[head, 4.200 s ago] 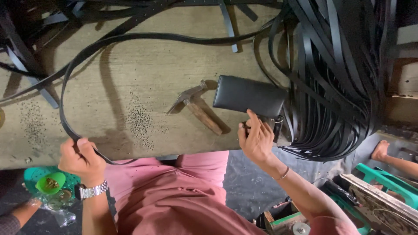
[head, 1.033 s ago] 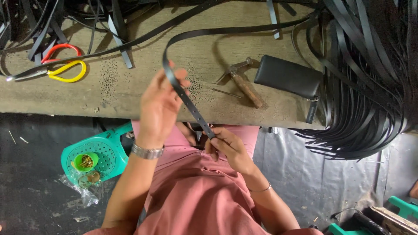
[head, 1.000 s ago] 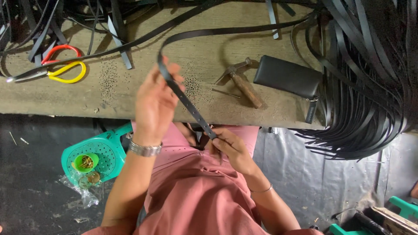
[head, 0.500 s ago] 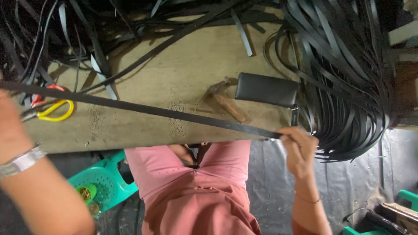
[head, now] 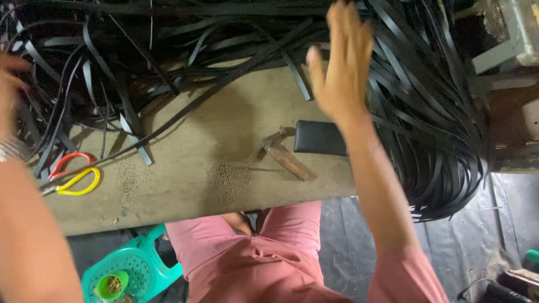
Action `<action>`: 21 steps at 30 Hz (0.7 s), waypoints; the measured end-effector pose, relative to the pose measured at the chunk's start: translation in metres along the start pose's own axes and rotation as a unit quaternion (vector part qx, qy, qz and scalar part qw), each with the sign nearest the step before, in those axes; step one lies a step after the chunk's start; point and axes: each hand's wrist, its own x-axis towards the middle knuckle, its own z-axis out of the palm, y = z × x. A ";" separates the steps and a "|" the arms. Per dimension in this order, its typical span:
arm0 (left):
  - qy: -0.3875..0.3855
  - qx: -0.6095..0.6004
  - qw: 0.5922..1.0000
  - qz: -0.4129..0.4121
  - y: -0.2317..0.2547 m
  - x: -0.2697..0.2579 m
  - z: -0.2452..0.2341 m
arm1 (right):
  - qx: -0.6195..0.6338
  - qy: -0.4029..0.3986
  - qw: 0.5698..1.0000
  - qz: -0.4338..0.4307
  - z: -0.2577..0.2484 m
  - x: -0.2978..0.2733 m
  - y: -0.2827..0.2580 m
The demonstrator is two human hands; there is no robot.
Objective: The person hammers small metal pins into a black leather strap on a wooden workbench. They repeatedly pick up pins, position them on the strap, and strike them with a hammer. A second person briefly points at the work area.
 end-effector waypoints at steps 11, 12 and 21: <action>0.044 -0.682 0.728 -0.052 0.145 -0.092 -0.283 | 0.191 -0.042 0.980 0.043 0.009 -0.184 -0.044; 0.064 -0.670 0.738 -0.058 0.147 -0.098 -0.284 | 0.194 -0.042 0.978 0.059 0.005 -0.187 -0.044; 0.135 -0.655 0.736 -0.104 0.145 -0.141 -0.291 | 0.186 -0.059 0.978 0.074 0.016 -0.213 -0.068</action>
